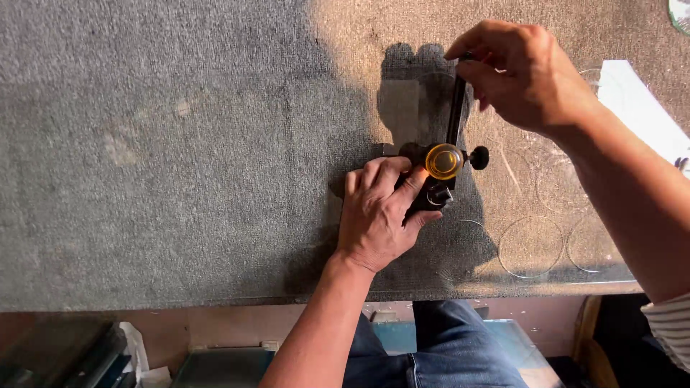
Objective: Using a circular glass cutter to score multiple circles on a glass sheet
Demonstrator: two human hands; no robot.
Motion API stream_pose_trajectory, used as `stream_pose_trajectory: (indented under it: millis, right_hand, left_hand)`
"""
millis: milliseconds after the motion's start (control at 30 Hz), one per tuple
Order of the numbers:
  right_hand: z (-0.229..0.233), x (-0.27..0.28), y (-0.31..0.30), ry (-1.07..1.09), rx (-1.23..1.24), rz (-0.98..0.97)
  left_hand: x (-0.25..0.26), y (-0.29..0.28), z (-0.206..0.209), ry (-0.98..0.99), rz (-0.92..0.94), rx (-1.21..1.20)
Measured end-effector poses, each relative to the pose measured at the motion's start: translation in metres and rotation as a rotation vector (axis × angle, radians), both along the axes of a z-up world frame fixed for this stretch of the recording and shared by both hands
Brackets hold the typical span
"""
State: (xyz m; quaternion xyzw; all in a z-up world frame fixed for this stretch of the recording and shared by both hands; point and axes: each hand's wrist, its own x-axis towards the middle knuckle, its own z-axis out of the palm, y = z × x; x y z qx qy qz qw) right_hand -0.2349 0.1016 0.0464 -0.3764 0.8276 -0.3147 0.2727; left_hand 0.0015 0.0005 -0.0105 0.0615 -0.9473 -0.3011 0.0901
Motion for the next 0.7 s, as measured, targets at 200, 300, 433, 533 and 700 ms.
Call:
stream_pose_trajectory:
  millis: [200,300,433,533,700]
  right_hand:
    - [-0.001,0.003,0.015,-0.061,-0.038,-0.088]
    - [0.016,0.017,0.051,-0.081,-0.011,-0.281]
    - [-0.002,0.054,0.128,-0.220,-0.078,-0.546]
    - [-0.003,0.091,0.161,-0.318,-0.079,-0.642]
    - [-0.009,0.125,0.173,-0.312,0.081,-0.691]
  left_hand:
    - [-0.001,0.000,0.001,-0.013,0.001,0.004]
    - [-0.003,-0.001,0.004,-0.007,0.000,0.021]
    - [-0.005,-0.001,0.007,-0.005,-0.007,-0.020]
    - [-0.005,0.000,0.008,-0.035,-0.004,-0.047]
    - [-0.006,-0.003,0.009,-0.018,-0.021,-0.045]
